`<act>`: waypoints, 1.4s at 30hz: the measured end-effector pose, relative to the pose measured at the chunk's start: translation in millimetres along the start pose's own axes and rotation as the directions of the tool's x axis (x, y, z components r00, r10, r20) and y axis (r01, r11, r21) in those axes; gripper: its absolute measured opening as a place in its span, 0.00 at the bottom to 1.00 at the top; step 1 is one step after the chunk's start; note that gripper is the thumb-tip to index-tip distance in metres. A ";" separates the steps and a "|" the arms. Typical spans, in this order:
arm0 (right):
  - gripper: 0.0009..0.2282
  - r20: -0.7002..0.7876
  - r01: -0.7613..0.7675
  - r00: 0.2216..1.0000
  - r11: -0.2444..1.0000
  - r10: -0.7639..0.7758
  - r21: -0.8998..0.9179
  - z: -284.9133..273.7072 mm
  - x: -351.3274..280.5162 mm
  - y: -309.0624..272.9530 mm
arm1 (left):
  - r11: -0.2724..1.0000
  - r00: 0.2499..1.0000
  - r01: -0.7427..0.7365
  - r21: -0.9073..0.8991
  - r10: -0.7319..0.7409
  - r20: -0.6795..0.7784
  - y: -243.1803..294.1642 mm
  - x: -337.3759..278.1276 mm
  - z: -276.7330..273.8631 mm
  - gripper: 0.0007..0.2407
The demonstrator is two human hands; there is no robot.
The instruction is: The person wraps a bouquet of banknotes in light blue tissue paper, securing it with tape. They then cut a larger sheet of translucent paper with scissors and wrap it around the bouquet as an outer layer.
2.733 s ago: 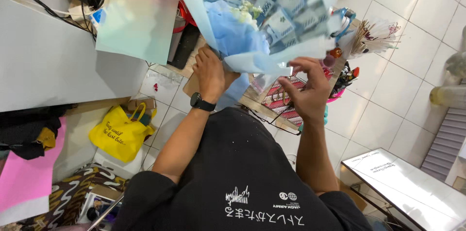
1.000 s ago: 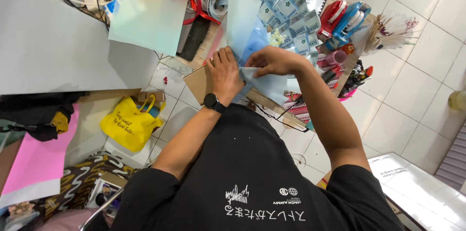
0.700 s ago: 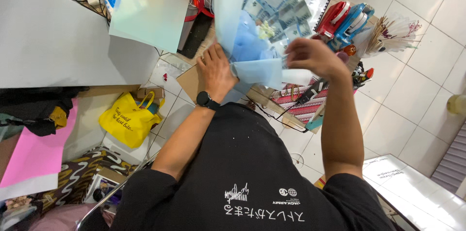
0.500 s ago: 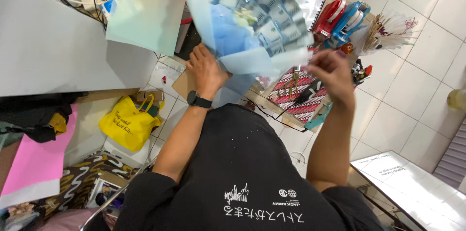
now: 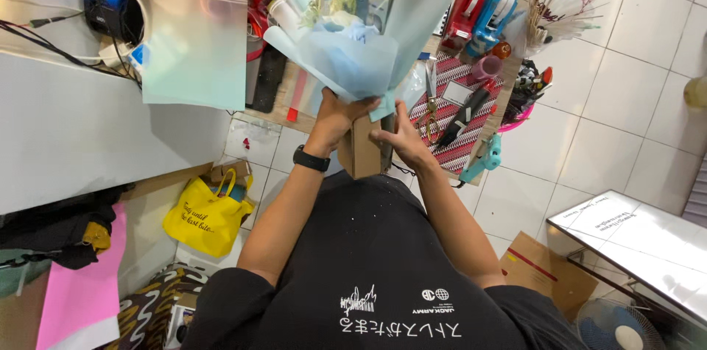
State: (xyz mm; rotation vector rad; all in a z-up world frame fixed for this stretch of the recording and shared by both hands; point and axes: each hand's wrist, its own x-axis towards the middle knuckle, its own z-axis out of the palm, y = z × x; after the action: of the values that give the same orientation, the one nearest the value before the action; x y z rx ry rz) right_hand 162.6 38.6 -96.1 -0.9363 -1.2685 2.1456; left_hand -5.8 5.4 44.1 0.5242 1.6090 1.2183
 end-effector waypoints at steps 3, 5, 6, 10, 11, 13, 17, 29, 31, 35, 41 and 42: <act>0.44 -0.076 0.057 0.996 0.998 -0.056 0.013 -8.6 -3.4 -0.6 | 1.000 0.997 -0.003 0.017 0.001 0.084 -12.3 5.1 1.5 0.49; 0.44 -0.091 0.030 0.995 0.999 -0.027 0.029 -2.8 -12.3 -13.3 | 0.992 0.991 0.038 0.117 -0.052 0.120 0.6 -6.6 -3.8 0.52; 0.43 -0.110 0.005 0.994 0.999 0.000 0.045 -0.8 -17.2 -20.0 | 0.973 0.982 0.073 0.217 -0.109 0.155 7.1 -12.2 -5.5 0.55; 0.42 -0.131 -0.092 0.987 0.995 0.087 -0.030 -5.3 -37.0 -72.6 | 0.895 0.986 -0.044 0.445 -0.032 0.162 23.0 -24.1 -49.2 0.53; 0.42 -0.110 -0.113 0.988 0.991 0.104 -0.077 -21.4 -34.4 -70.1 | 0.873 0.987 -0.158 0.462 0.126 0.098 27.2 -26.3 -55.1 0.54; 0.42 -0.092 -0.135 0.988 0.983 0.124 -0.122 -33.4 -35.1 -84.5 | 0.833 0.959 -0.264 0.486 0.281 0.039 16.3 -10.9 -67.8 0.55; 0.41 -0.052 -0.291 0.956 0.926 0.287 -0.240 -45.3 -38.8 -95.4 | 0.660 0.749 -0.651 0.374 0.639 0.176 -8.5 28.9 -78.7 0.41; 0.39 0.132 -0.212 0.958 0.940 0.253 -0.266 -94.6 -35.4 -80.2 | 0.804 0.740 -0.504 0.316 0.213 0.637 90.1 23.1 -70.1 0.13; 0.39 0.135 -0.224 0.955 0.940 0.265 -0.258 -96.7 -34.3 -77.7 | 0.775 0.728 -0.509 0.374 0.156 0.667 93.6 21.3 -60.7 0.14; 0.40 0.149 -0.199 0.959 0.945 0.242 -0.258 -99.2 -32.2 -76.3 | 0.733 0.797 -0.467 0.494 0.108 0.594 94.7 17.0 -48.5 0.09; 0.41 0.143 -0.196 0.962 0.953 0.233 -0.231 -106.9 -26.5 -75.7 | 0.679 0.827 -0.503 0.534 0.199 0.526 62.8 40.5 -57.1 0.09; 0.40 0.145 -0.192 0.963 0.957 0.226 -0.217 -108.0 -23.8 -77.3 | 0.664 0.853 -0.487 0.567 0.222 0.472 49.7 52.0 -63.1 0.10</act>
State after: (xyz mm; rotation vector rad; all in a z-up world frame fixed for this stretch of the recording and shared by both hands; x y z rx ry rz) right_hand 263.9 118.4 -56.6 -1.0297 -1.5544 2.3332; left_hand -93.6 38.0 63.8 1.5214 1.6230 0.6887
